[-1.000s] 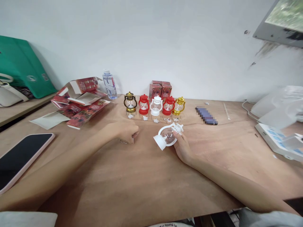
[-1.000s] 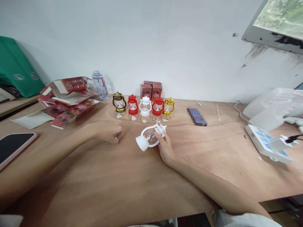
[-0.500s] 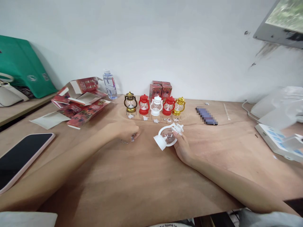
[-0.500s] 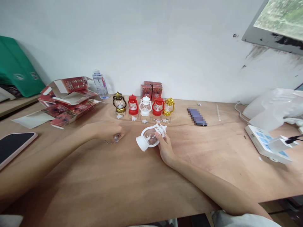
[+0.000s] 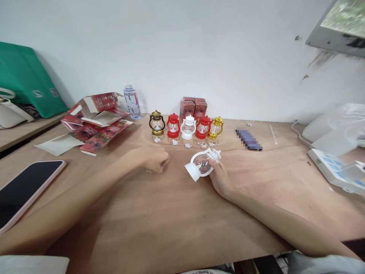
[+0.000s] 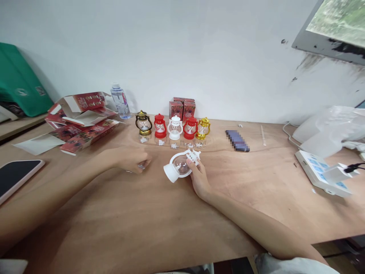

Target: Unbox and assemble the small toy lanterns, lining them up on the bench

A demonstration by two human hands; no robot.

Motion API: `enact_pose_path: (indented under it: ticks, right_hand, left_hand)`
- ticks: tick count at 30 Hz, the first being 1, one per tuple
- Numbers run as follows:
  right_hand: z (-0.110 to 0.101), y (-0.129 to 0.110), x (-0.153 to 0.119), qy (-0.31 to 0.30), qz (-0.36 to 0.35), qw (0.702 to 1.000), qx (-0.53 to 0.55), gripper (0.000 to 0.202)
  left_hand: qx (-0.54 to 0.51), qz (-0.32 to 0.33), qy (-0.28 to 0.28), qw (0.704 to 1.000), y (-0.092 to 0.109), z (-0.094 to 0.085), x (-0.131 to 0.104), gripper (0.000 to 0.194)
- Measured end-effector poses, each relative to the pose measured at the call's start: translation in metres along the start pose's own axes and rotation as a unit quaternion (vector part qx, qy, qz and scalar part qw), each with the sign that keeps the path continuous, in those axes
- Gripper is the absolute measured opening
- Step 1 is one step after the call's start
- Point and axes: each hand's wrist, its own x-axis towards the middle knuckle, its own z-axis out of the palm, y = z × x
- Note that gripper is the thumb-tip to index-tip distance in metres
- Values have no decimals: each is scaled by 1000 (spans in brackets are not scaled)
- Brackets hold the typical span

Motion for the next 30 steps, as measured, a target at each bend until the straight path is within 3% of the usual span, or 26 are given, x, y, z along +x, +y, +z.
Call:
enact_pose_path:
  ticks: [12, 22, 30]
  right_hand:
    - [-4, 3, 0, -7, 3, 1000, 5, 27]
    - [-3, 2, 0, -16, -5, 999, -30, 31]
    - [-3, 1, 0, -15, -9, 999, -27, 28]
  left_hand:
    - [37, -10, 13, 999, 5, 1, 1, 23]
    - [44, -29, 42, 998, 21, 2, 0, 14]
    - [58, -30, 50, 997, 19, 0, 1, 17]
